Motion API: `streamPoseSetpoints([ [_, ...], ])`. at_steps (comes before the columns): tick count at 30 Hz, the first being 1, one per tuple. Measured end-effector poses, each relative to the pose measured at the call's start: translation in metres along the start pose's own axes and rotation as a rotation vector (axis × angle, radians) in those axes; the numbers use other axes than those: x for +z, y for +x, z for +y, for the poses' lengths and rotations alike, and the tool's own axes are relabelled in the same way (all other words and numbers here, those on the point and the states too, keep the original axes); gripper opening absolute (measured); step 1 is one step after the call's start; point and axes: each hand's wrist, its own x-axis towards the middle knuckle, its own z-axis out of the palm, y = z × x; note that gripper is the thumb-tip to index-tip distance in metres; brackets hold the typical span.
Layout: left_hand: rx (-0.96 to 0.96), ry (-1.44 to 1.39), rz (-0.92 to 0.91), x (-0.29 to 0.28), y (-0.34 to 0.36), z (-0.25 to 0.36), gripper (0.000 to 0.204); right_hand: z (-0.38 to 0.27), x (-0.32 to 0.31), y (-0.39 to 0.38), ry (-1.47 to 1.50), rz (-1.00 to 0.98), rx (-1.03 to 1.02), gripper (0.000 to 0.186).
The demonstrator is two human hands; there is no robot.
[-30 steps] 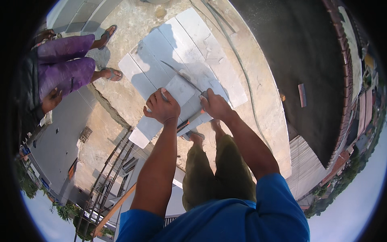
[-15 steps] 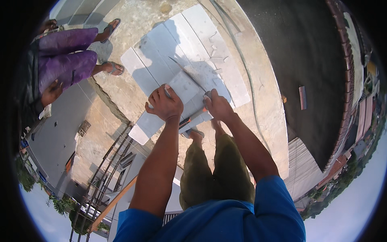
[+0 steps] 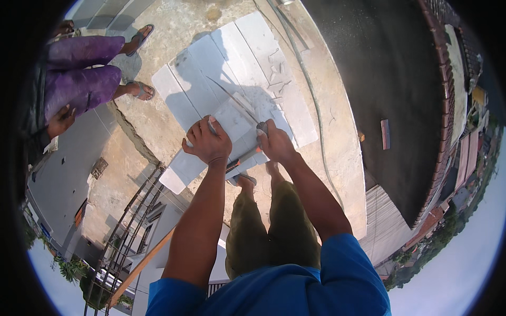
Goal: The person scoops cement from a bucket with a trowel and applies it to a low wall on a rooftop. They smooth the cement along the wall and occasionally dip the trowel into a bucket of water. The person also handles white rectangular blocks, placing them on the rooftop surface.
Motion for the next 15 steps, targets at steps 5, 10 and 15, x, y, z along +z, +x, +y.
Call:
streamPoseSetpoints([
  [5, 0.014, 0.009, 0.015, 0.007, -0.001, -0.003, 0.038, -0.002, -0.004, 0.004, -0.099, 0.006, -0.009, 0.036],
  [10, 0.042, 0.018, 0.025, 0.007, 0.001, -0.003, 0.038, 0.029, 0.002, 0.014, -0.171, -0.073, 0.122, 0.038],
  [15, -0.001, 0.001, -0.039, 0.006, 0.001, -0.004, 0.026, 0.008, -0.002, 0.004, 0.106, 0.103, -0.18, 0.036],
])
